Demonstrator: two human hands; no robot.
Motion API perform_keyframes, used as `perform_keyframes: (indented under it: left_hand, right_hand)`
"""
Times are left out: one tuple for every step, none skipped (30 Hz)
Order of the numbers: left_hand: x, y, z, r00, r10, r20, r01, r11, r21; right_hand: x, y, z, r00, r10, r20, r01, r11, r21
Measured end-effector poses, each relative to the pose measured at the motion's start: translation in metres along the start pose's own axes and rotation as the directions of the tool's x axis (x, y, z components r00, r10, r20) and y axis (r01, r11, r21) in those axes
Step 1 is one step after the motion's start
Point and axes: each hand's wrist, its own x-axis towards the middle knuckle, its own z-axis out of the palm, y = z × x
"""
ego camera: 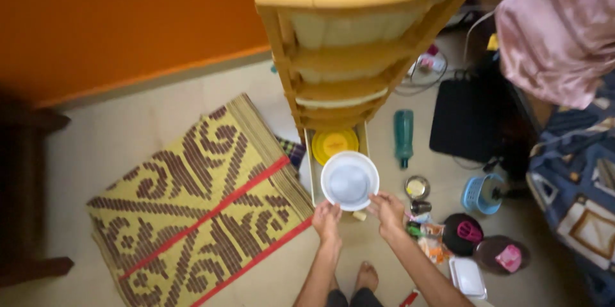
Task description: The person organizes various kitchen items by placing them into a yellow plastic drawer unit. They handle a white bowl, a yellow lid, a metal container, and a white rectangular container, stacking and arranging them inside the drawers.
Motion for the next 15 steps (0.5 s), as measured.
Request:
perform_keyframes:
  left_hand:
    - [0.024,-0.012,0.000,0.999,0.034,-0.009,-0.034,0.999,0.037]
    - [0.049,-0.023,-0.001,0.998,0.066,-0.018,-0.064,0.995,0.079]
    - [0.069,-0.035,-0.006,0.999,0.038,-0.022,-0.036,0.997,0.067]
    - [0.093,-0.044,-0.006,1.000,0.017,-0.021,-0.016,0.999,0.050]
    - [0.113,-0.053,-0.005,0.999,0.032,-0.020,-0.030,0.998,0.056]
    - [0.133,-0.061,-0.003,0.999,0.050,-0.017,-0.049,0.997,0.061]
    - [0.149,-0.070,-0.003,0.997,0.071,-0.025,-0.070,0.997,0.045]
    - [0.165,-0.079,-0.002,0.995,0.095,-0.029,-0.094,0.995,0.030]
    - [0.180,-0.086,0.000,0.992,0.119,-0.033,-0.119,0.993,0.016]
    - [0.193,-0.092,0.004,0.990,0.138,-0.044,-0.137,0.990,0.023]
    - [0.205,-0.098,0.008,0.986,0.156,-0.054,-0.155,0.988,0.030]
    - [0.215,-0.104,0.011,0.983,0.170,-0.068,-0.168,0.985,0.040]
    - [0.226,-0.107,0.016,0.976,0.206,-0.066,-0.202,0.977,0.064]
    - [0.235,-0.109,0.022,0.969,0.239,-0.065,-0.233,0.968,0.089]
    - [0.242,-0.113,0.025,0.960,0.271,-0.063,-0.263,0.958,0.115]
  right_hand:
    - [0.019,0.014,0.003,1.000,-0.017,-0.014,0.017,1.000,-0.015]
    - [0.038,0.027,0.005,1.000,-0.004,-0.022,0.004,0.999,-0.035]
    - [0.056,0.039,0.008,0.999,0.009,-0.031,-0.010,0.998,-0.054]
    - [0.074,0.049,0.013,1.000,0.015,-0.016,-0.015,1.000,-0.022]
    - [0.090,0.058,0.017,1.000,0.020,-0.001,-0.020,1.000,0.010]
    - [0.107,0.066,0.022,1.000,0.023,-0.005,-0.023,1.000,0.006]
    - [0.123,0.075,0.026,1.000,0.026,-0.008,-0.026,1.000,0.003]
    - [0.140,0.083,0.031,1.000,0.025,-0.011,-0.025,1.000,0.003]
    - [0.155,0.090,0.035,1.000,0.024,-0.011,-0.024,1.000,-0.004]
    - [0.169,0.097,0.037,1.000,0.021,-0.011,-0.021,1.000,-0.010]
    - [0.183,0.102,0.040,1.000,0.018,-0.012,-0.019,1.000,-0.017]
    - [0.196,0.108,0.042,1.000,0.015,-0.021,-0.015,1.000,-0.002]
    - [0.208,0.114,0.046,0.999,0.011,-0.031,-0.010,1.000,0.013]
    - [0.217,0.120,0.048,0.999,0.009,-0.043,-0.008,1.000,0.025]
    - [0.224,0.125,0.050,0.999,-0.005,-0.043,0.005,1.000,0.017]
